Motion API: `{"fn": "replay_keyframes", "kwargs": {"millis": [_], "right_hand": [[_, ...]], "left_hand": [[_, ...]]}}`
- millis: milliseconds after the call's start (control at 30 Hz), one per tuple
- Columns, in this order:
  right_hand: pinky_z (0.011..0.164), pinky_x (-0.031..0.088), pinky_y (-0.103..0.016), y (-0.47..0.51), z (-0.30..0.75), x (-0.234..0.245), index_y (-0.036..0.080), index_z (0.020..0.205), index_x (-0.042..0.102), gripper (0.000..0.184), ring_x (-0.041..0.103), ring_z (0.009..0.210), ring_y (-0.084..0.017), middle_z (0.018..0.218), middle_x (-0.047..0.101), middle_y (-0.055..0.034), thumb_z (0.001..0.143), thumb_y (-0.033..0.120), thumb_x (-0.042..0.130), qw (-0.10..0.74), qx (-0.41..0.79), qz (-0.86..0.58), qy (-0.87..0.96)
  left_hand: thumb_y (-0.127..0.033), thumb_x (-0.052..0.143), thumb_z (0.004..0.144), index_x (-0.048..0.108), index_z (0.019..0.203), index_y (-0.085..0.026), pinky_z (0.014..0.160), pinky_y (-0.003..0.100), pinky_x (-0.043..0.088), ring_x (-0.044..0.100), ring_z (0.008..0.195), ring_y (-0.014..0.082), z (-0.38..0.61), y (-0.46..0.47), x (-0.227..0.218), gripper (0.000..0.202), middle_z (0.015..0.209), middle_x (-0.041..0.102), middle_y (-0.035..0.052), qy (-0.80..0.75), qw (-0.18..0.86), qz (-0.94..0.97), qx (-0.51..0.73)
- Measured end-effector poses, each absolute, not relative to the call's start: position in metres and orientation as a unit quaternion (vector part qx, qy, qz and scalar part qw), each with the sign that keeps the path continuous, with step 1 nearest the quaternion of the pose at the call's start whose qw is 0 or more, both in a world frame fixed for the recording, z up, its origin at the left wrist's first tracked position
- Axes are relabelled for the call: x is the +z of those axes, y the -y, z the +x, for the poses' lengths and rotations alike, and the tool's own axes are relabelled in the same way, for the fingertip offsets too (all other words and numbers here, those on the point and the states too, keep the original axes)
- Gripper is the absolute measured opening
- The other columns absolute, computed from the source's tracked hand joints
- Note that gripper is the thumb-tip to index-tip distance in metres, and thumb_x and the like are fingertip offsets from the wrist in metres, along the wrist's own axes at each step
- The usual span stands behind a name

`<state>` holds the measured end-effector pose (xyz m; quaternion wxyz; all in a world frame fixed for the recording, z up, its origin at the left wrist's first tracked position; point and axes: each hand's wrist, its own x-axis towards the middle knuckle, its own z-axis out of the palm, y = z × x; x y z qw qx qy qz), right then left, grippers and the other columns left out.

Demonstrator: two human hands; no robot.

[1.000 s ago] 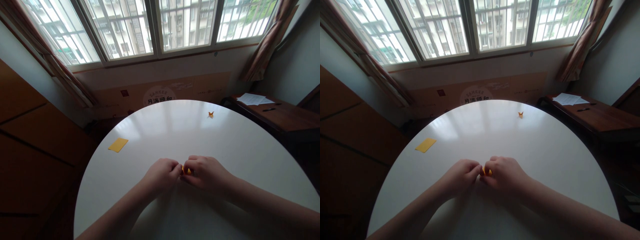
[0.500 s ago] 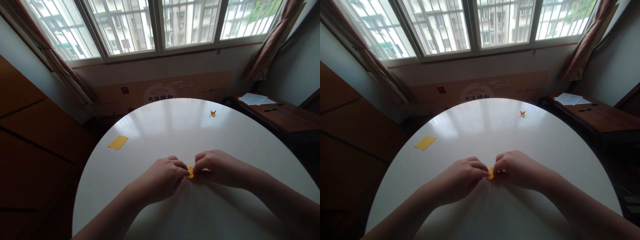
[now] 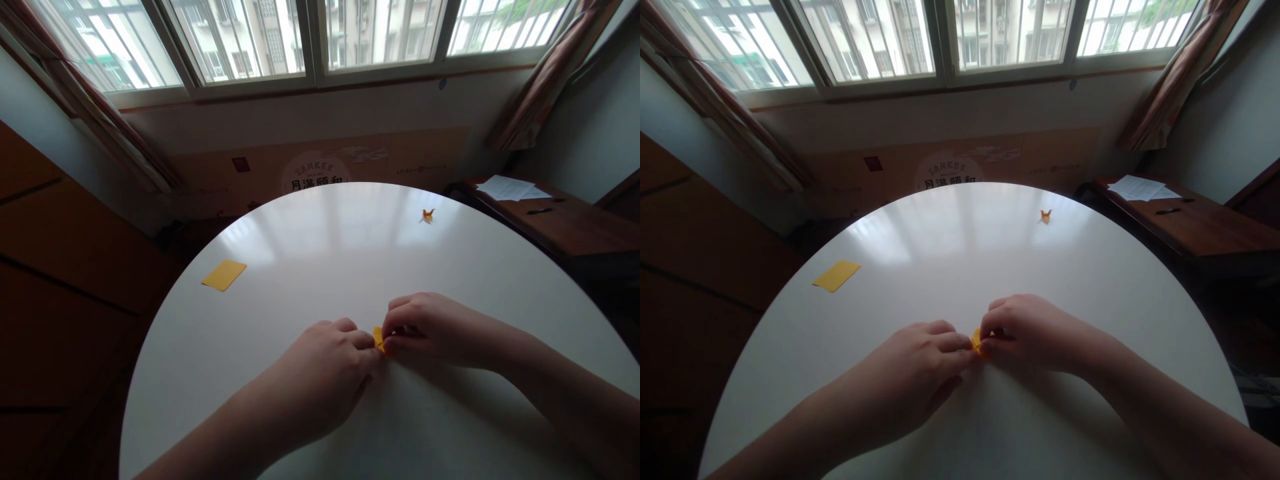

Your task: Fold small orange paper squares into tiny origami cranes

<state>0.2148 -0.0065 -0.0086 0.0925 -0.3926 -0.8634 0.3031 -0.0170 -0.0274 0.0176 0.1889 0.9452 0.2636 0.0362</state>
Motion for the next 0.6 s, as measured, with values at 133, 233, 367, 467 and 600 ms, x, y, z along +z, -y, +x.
{"fn": "replay_keyframes", "kwargs": {"millis": [133,233,367,467,600], "right_hand": [[0.065,0.042,-0.024,0.0052,0.2129,-0.0102,0.023,0.090,0.075,0.011,0.064,0.077,-0.015,0.087,0.073,0.0002,0.090,0.024,0.064,0.091,0.296,-0.400,0.862],[0.066,0.042,-0.024,0.0054,0.2125,-0.0111,0.024,0.089,0.074,0.010,0.064,0.078,-0.014,0.087,0.073,0.0016,0.090,0.025,0.064,0.093,0.292,-0.407,0.861],[0.067,0.041,-0.024,0.0072,0.2115,-0.0113,0.024,0.087,0.073,0.011,0.064,0.078,-0.014,0.086,0.073,0.0028,0.090,0.027,0.063,0.099,0.296,-0.416,0.854],[0.066,0.041,-0.024,0.0085,0.2096,-0.0114,0.024,0.087,0.074,0.012,0.064,0.077,-0.014,0.085,0.073,0.0031,0.090,0.027,0.063,0.101,0.294,-0.426,0.850],[0.064,0.040,-0.024,0.0087,0.2073,-0.0118,0.023,0.082,0.073,0.012,0.063,0.074,-0.014,0.081,0.073,0.0026,0.088,0.025,0.063,0.106,0.287,-0.439,0.845]], "left_hand": [[-0.014,0.055,0.094,0.070,0.092,-0.022,0.086,0.033,0.051,0.064,0.091,0.0212,-0.0152,0.0265,0.0188,0.016,0.091,0.072,0.0037,-0.265,0.189,0.945,0.020],[-0.015,0.058,0.092,0.069,0.097,-0.022,0.088,0.034,0.051,0.064,0.093,0.0215,-0.0153,0.0266,0.0192,0.014,0.093,0.072,0.0031,-0.269,0.191,0.944,0.017],[-0.016,0.059,0.092,0.068,0.104,-0.023,0.089,0.034,0.051,0.064,0.094,0.0215,-0.0159,0.0271,0.0205,0.016,0.098,0.073,0.0029,-0.273,0.197,0.942,0.012],[-0.017,0.060,0.092,0.066,0.109,-0.023,0.089,0.034,0.051,0.063,0.096,0.0212,-0.0146,0.0272,0.0220,0.019,0.104,0.072,0.0022,-0.280,0.191,0.941,0.001],[-0.017,0.061,0.092,0.066,0.109,-0.022,0.087,0.034,0.052,0.061,0.098,0.0212,-0.0125,0.0270,0.0228,0.019,0.107,0.070,0.0008,-0.287,0.185,0.940,-0.016]]}}
